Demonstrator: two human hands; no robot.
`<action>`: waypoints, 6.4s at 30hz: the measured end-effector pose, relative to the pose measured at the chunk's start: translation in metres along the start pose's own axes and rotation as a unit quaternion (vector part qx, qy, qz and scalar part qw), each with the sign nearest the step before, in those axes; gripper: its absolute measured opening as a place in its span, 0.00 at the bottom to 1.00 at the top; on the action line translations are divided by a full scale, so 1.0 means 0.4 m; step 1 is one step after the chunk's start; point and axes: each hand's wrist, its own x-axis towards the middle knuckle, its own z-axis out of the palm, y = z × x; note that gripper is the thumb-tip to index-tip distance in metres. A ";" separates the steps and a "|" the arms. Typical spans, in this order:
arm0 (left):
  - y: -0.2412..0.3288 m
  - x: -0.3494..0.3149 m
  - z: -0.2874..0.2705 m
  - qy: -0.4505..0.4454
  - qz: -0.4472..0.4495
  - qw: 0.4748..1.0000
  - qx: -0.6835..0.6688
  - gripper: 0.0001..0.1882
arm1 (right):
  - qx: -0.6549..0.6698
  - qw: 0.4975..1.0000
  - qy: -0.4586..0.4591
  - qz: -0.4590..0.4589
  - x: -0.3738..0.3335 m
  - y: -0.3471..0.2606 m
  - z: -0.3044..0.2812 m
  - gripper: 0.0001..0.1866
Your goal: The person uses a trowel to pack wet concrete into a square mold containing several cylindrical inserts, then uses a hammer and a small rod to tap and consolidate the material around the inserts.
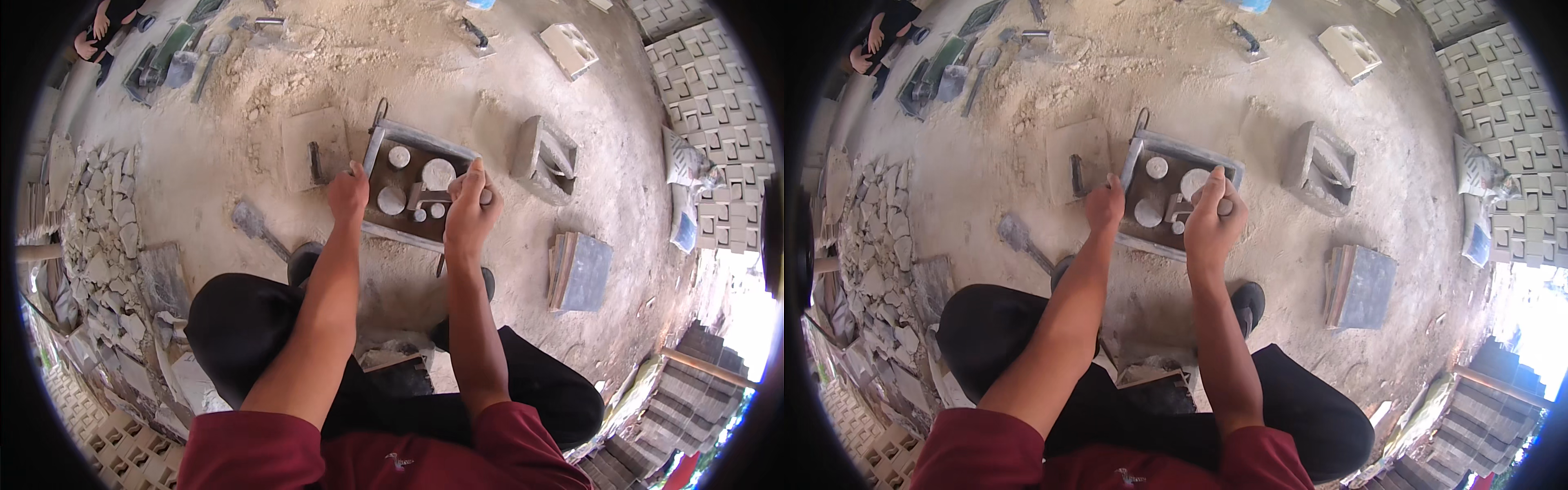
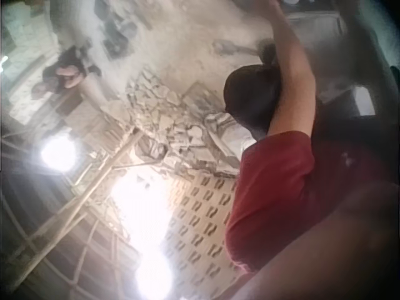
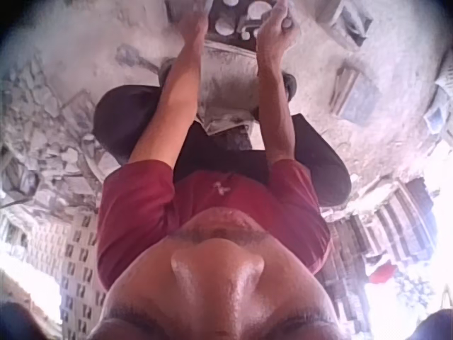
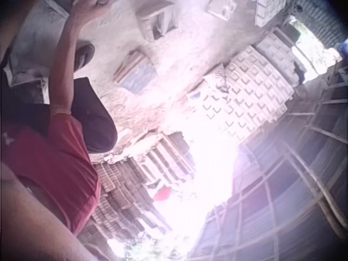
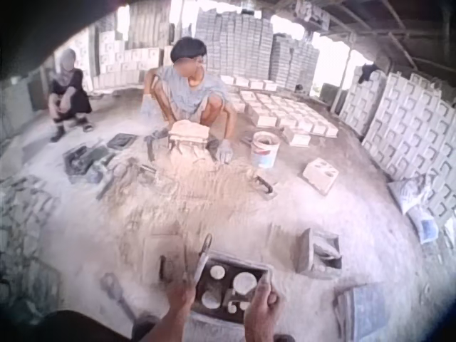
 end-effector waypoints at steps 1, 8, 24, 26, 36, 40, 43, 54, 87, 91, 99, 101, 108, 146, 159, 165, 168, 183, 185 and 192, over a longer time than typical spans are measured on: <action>-0.001 0.002 -0.004 -0.012 0.004 1.000 -0.004 0.33 | -0.003 1.000 -0.001 0.005 -0.011 0.041 0.002 0.23; -0.005 0.016 0.008 -0.011 -0.008 1.000 0.000 0.33 | -0.021 0.999 0.032 0.007 0.006 0.007 0.008 0.22; 0.005 -0.002 0.002 -0.011 -0.003 1.000 -0.017 0.32 | -0.013 0.998 0.049 0.022 -0.063 -0.003 0.016 0.23; 0.021 -0.014 0.008 -0.014 0.012 1.000 -0.015 0.32 | -0.043 0.998 0.045 -0.025 -0.072 0.079 0.000 0.23; 0.017 -0.005 0.012 -0.007 0.017 1.000 -0.012 0.32 | -0.119 0.991 -0.023 -0.062 0.017 0.107 0.014 0.23; -0.008 0.009 -0.004 0.001 -0.001 1.000 -0.011 0.32 | -0.042 0.998 -0.040 -0.016 0.040 0.039 0.014 0.23; 0.024 -0.001 0.024 -0.011 0.008 1.000 -0.013 0.32 | -0.102 0.984 -0.042 -0.143 0.059 0.130 -0.024 0.24; 0.000 0.008 0.007 -0.026 -0.001 1.000 -0.016 0.32 | -0.077 0.971 -0.215 -0.066 0.096 0.070 -0.022 0.23; 0.010 0.001 -0.004 -0.007 -0.008 1.000 0.002 0.33 | 0.116 0.990 -0.061 -0.046 0.055 0.001 -0.037 0.24; 0.030 -0.005 0.016 -0.007 -0.007 1.000 0.008 0.34 | 0.042 0.994 -0.076 -0.072 0.077 0.099 -0.035 0.24; -0.001 0.019 0.031 -0.023 0.004 1.000 0.002 0.34 | 0.012 0.994 -0.108 -0.006 0.083 0.055 -0.003 0.27; -0.011 0.017 0.032 -0.023 0.006 1.000 -0.005 0.34 | -0.045 0.993 -0.113 0.002 0.115 0.040 -0.009 0.26; 0.015 0.004 0.014 -0.022 0.014 0.999 -0.028 0.34 | 0.021 0.984 -0.151 -0.088 0.100 0.077 -0.040 0.26; 0.019 0.006 0.029 -0.033 0.024 0.999 0.007 0.34 | -0.049 0.987 0.082 -0.131 0.085 0.079 -0.119 0.25; 0.008 0.012 0.028 -0.027 0.010 1.000 0.008 0.34 | 0.024 0.992 -0.041 -0.120 0.113 0.042 -0.111 0.23; -0.013 0.036 0.029 -0.020 0.015 1.000 0.010 0.35 | -0.071 0.987 -0.125 -0.079 0.133 0.038 -0.049 0.24; -0.001 0.032 0.030 -0.033 0.001 0.999 0.017 0.34 | -0.110 0.985 -0.074 -0.114 0.129 0.020 -0.030 0.27; -0.007 0.031 0.028 -0.017 0.009 1.000 -0.007 0.34 | -0.146 0.988 0.021 -0.046 0.054 0.005 0.009 0.26; -0.002 0.023 0.033 -0.030 0.004 1.000 -0.007 0.34 | -0.191 0.978 -0.009 -0.082 0.042 0.039 0.012 0.24; 0.009 0.013 0.019 -0.034 -0.001 0.999 0.006 0.33 | -0.065 0.997 -0.020 0.028 0.005 -0.005 -0.065 0.21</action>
